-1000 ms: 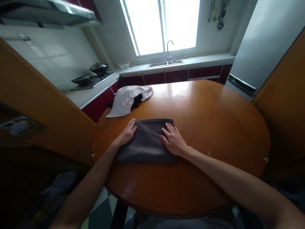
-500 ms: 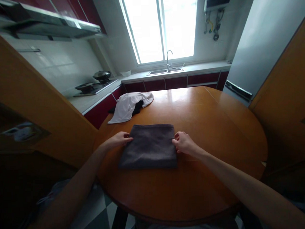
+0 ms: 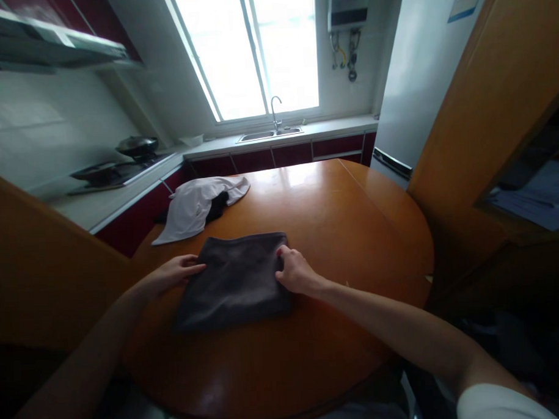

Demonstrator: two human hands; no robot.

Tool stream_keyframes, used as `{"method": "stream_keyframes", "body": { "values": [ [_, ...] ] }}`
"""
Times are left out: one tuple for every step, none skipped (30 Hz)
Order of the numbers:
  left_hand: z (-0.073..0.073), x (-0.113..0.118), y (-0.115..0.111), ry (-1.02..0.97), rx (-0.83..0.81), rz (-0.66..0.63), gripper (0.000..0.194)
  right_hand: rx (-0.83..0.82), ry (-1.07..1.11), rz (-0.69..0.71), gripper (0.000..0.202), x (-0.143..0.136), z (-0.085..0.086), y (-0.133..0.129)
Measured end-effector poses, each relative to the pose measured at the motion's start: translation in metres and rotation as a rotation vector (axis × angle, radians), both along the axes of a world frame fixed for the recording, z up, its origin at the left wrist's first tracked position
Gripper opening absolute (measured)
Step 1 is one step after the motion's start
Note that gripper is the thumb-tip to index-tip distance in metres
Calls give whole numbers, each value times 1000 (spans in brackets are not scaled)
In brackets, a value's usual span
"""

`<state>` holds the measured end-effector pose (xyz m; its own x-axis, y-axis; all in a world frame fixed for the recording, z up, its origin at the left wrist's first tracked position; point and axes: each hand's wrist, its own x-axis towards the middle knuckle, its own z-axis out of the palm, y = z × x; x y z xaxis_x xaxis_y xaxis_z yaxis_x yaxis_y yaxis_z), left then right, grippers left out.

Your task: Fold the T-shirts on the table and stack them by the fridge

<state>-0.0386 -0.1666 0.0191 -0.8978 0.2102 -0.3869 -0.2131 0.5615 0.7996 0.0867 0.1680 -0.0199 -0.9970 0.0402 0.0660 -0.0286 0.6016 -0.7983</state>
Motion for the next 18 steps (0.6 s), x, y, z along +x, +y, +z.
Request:
{"method": "stream_keyframes", "body": {
  "values": [
    [-1, 2, 1, -3, 28, 32, 80, -53, -15, 3, 45, 0, 0, 0],
    [-1, 5, 2, -1, 64, 57, 89, -103, -31, 3, 49, 0, 0, 1],
    [-1, 9, 4, 4, 103, 71, 98, -146, -45, 0, 52, -1, 1, 3],
    [-1, 13, 7, 11, 139, 73, 104, -181, -55, -7, 55, -1, 0, 4],
    [-1, 16, 10, 20, 165, 69, 107, -209, -60, -15, 56, -1, 0, 5],
    [-1, 19, 13, 30, 178, 68, 107, -229, -58, -18, 57, -2, 0, 6],
    [0, 20, 17, 40, 181, 71, 106, -243, -53, -17, 58, -2, -1, 8],
    [1, 21, 21, 47, 172, 78, 105, -254, -44, -14, 58, -3, -1, 9],
    [2, 20, 25, 53, 157, 87, 103, -262, -34, -8, 59, -5, -2, 11],
    [3, 18, 30, 58, 142, 93, 102, -269, -25, -1, 62, -6, -2, 14],
    [4, 15, 35, 62, 132, 91, 100, -275, -16, 4, 64, -8, -3, 18],
    [5, 12, 41, 66, 127, 83, 98, -277, -5, 6, 66, -9, -3, 24],
    [6, 8, 48, 71, 126, 70, 94, -276, 8, 4, 68, -11, -4, 31],
    [7, 4, 55, 74, 129, 53, 90, -270, 24, -2, 69, -14, -3, 39],
    [7, -1, 63, 77, 133, 39, 87, -264, 39, -11, 70, -16, -3, 49],
    [7, -5, 72, 78, 137, 30, 85, -258, 53, -23, 70, -18, -2, 60],
    [6, -9, 82, 78, 141, 20, 84, -254, 60, -36, 70, -21, -1, 73],
    [5, -12, 95, 75, 147, 2, 84, -251, 62, -48, 70, -23, 0, 87]
  ]
}}
